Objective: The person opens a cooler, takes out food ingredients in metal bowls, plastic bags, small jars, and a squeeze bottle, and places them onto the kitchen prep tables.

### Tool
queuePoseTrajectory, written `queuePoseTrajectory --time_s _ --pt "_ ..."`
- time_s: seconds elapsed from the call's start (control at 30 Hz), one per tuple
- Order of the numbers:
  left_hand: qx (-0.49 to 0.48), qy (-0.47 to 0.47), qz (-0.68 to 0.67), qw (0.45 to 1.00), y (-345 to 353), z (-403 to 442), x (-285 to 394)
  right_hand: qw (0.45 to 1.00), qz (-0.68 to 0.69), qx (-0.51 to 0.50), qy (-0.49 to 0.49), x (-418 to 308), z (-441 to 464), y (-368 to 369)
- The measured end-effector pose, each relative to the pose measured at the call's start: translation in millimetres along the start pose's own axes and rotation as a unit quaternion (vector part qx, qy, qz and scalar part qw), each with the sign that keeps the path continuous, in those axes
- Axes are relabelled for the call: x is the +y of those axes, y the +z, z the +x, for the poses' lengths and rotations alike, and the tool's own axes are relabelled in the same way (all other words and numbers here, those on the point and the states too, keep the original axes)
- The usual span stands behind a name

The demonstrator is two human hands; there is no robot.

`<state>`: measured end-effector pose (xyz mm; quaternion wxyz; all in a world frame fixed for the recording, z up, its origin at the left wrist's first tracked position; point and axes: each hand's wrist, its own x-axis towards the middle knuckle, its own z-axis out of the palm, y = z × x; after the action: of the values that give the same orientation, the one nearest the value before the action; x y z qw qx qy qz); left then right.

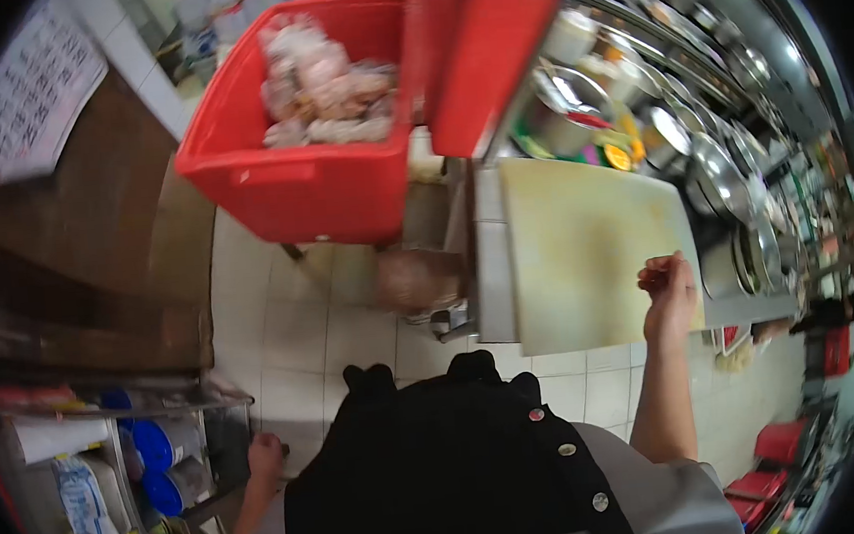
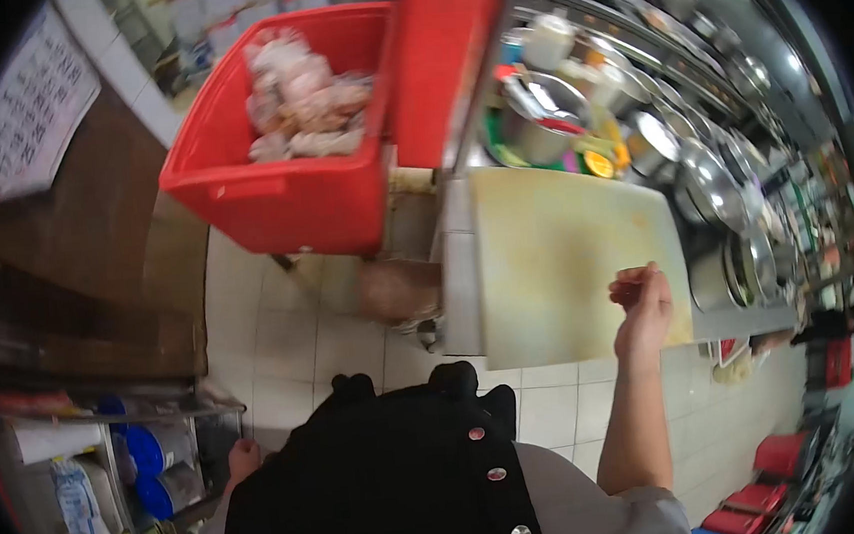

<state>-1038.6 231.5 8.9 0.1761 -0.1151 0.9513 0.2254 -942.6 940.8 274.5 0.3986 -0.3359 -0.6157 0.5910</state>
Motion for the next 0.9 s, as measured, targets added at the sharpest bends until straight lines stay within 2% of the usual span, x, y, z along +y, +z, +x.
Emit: queuePoseTrajectory --time_s 0.13,0.2,0.3,0.4,0.43,0.47,0.5,0.53,0.57,0.63,0.67,0.7,0.8,0.9 --pt "-0.001 -0.044 -0.039 0.998 -40 42 -39 0.976 -0.038 -0.212 0.04 -8 -50 148" --pt "-0.008 -0.073 -0.106 0.992 -56 68 -55 0.928 -0.094 -0.35 0.079 -10 -74 199" --pt "0.007 -0.103 -0.18 0.978 -64 102 -75 0.866 -0.201 -0.453 0.075 -13 -96 258" --pt "0.023 -0.129 -0.226 0.965 -46 116 -86 0.85 -0.198 -0.488 0.019 3 -77 309" --pt "0.029 -0.139 -0.231 0.963 -41 120 -92 0.868 -0.14 -0.472 0.067 8 -68 331" --pt "0.005 -0.138 -0.229 0.964 -55 102 -62 0.87 -0.181 -0.458 0.028 1 -59 361" --pt "-0.018 -0.134 -0.222 0.966 -80 84 -17 0.881 -0.143 -0.449 0.033 -3 -52 392" --pt "-0.048 -0.077 -0.149 0.985 -61 84 -45 0.877 -0.131 -0.462 0.014 -9 -41 425" --pt "-0.067 -0.015 -0.077 0.995 -42 85 -72 0.879 -0.115 -0.462 -0.016 15 -18 457" --pt "-0.104 -0.003 -0.038 0.994 -38 85 -84 0.9 -0.073 -0.43 0.009 33 19 526" --pt "-0.113 -0.023 -0.038 0.993 -44 89 -86 0.907 -0.127 -0.401 0.032 40 41 557" --pt "-0.117 -0.045 -0.04 0.991 -49 93 -86 0.904 -0.149 -0.401 -0.031 58 70 588" --pt "-0.114 -0.12 -0.044 0.985 -85 103 -81 0.92 -0.21 -0.327 -0.055 102 138 664" --pt "-0.099 -0.182 -0.049 0.977 -124 121 -67 0.911 -0.247 -0.331 0.0 101 182 700"
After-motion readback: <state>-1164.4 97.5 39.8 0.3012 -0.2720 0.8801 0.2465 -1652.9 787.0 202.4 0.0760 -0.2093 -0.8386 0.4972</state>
